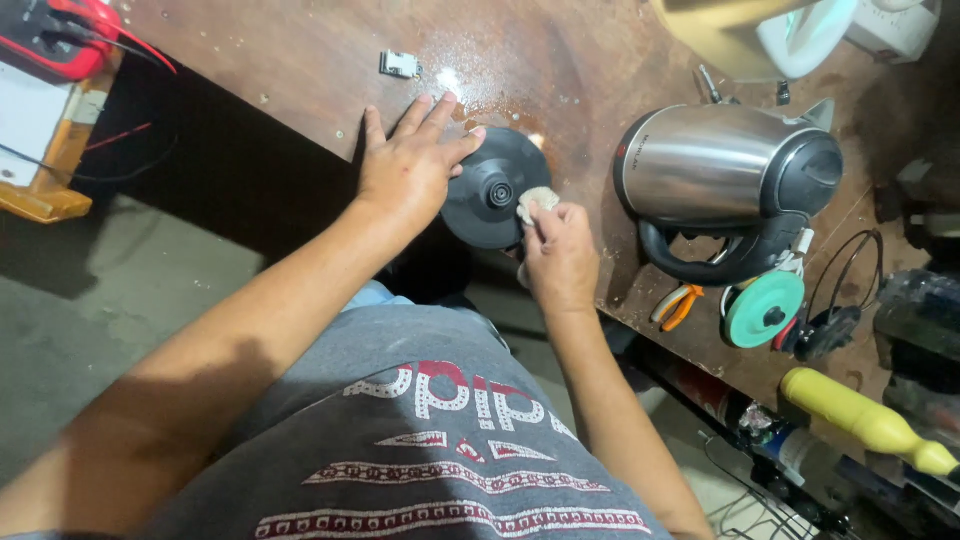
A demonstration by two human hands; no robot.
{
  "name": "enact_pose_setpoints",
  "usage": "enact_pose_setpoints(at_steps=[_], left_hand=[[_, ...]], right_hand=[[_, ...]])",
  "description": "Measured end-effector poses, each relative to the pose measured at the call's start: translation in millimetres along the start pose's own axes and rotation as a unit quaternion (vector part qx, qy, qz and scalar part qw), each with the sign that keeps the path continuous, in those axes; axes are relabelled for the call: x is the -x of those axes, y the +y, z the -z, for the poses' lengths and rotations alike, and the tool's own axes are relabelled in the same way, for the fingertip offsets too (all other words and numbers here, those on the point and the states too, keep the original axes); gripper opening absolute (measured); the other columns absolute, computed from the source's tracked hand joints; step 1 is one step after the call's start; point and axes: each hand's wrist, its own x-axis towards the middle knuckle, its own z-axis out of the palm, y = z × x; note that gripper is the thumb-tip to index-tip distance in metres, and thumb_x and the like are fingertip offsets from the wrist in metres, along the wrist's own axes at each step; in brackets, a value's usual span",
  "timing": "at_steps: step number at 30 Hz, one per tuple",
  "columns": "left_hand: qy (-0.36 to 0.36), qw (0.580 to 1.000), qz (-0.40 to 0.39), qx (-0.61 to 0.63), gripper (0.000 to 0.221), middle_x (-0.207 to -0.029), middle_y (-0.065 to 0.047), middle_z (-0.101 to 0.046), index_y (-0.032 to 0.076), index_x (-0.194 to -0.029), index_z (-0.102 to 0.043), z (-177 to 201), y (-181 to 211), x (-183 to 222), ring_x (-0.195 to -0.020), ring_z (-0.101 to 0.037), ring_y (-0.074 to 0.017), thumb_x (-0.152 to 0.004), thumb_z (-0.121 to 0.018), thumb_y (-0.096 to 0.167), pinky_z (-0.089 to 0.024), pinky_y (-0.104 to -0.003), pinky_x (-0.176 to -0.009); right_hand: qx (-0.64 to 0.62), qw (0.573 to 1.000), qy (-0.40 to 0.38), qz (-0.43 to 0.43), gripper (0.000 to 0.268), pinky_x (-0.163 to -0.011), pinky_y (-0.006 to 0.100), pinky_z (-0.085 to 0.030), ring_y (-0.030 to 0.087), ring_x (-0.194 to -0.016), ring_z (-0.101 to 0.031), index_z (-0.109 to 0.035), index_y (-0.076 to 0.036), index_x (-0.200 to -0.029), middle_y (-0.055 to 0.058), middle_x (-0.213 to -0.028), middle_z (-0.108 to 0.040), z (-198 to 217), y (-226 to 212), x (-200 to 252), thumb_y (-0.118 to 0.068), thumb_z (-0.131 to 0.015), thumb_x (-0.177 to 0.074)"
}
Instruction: Cleaning the electrical base of a kettle using a cloth, cleaning solution, and a small tool for crevices.
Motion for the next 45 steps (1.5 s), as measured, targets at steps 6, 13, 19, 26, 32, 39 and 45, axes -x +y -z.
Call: enact_pose_setpoints(at_steps=[6,13,19,26,32,39,45], left_hand=[[-0.047,0.999,0.011,-0.021,0.064,-0.197,-0.013,-0.021,0.052,-0.176,-0.050,17,13,3,-0.180,-0.016,-0.0428,-0.119,-0.060,0.027,-0.015,-0.092,-0.131],[-0.039,0.998,0.025,-0.037,0.066,-0.197,-0.010,-0.024,0.049,-0.177,-0.050,15,17,3,-0.180,-0.018,-0.0373,-0.118,-0.063,0.024,-0.018,-0.094,-0.129],[-0.024,0.998,0.026,-0.048,0.064,-0.196,-0.010,-0.027,0.048,-0.177,-0.051,7,12,5,-0.179,-0.021,-0.0387,-0.117,-0.063,0.027,-0.021,-0.097,-0.125],[-0.010,0.999,0.015,-0.051,0.062,-0.196,-0.009,-0.029,0.049,-0.175,-0.052,10,10,0,-0.179,-0.022,-0.0393,-0.118,-0.062,0.030,-0.021,-0.096,-0.125],[-0.014,0.999,0.000,-0.031,0.064,-0.194,-0.014,-0.030,0.045,-0.176,-0.054,10,13,7,-0.178,-0.022,-0.0431,-0.116,-0.065,0.025,-0.019,-0.097,-0.126],[-0.009,0.999,0.006,-0.048,0.062,-0.196,-0.011,-0.028,0.046,-0.178,-0.050,6,12,7,-0.179,-0.021,-0.0400,-0.119,-0.059,0.029,-0.020,-0.095,-0.126],[-0.016,0.999,0.010,-0.027,0.062,-0.195,-0.012,-0.030,0.046,-0.176,-0.053,10,12,7,-0.178,-0.023,-0.0426,-0.117,-0.063,0.027,-0.017,-0.096,-0.127]], right_hand=[[-0.004,0.999,-0.009,0.044,0.038,-0.072,0.055,-0.059,0.034,-0.105,-0.073,-0.084,-0.030,-0.137,0.005,-0.126,-0.068,-7,27,21,-0.026,-0.090,-0.099],[-0.001,0.997,-0.006,0.075,0.029,-0.074,0.053,-0.058,0.030,-0.109,-0.073,-0.087,-0.029,-0.134,0.001,-0.125,-0.071,26,7,-61,-0.030,-0.085,-0.105],[0.007,0.997,-0.068,-0.046,0.036,-0.078,0.058,-0.059,0.035,-0.107,-0.072,-0.084,-0.027,-0.140,0.006,-0.127,-0.068,-5,4,31,-0.038,-0.083,-0.106],[-0.017,0.996,-0.037,0.080,0.031,-0.063,0.054,-0.054,0.035,-0.094,-0.071,-0.085,-0.028,-0.135,0.005,-0.122,-0.071,-13,-16,44,-0.029,-0.086,-0.104],[0.018,1.000,-0.011,-0.010,0.033,-0.080,0.053,-0.060,0.031,-0.107,-0.074,-0.087,-0.037,-0.137,0.001,-0.125,-0.072,15,24,-17,-0.035,-0.084,-0.104],[-0.024,1.000,-0.012,0.000,0.030,-0.076,0.051,-0.058,0.030,-0.102,-0.072,-0.085,-0.025,-0.132,0.003,-0.119,-0.071,-26,18,48,-0.031,-0.081,-0.103],[-0.031,0.999,0.008,0.030,0.031,-0.091,0.045,-0.062,0.028,-0.122,-0.074,-0.087,-0.028,-0.134,0.002,-0.131,-0.078,-20,29,42,-0.026,-0.083,-0.103]])
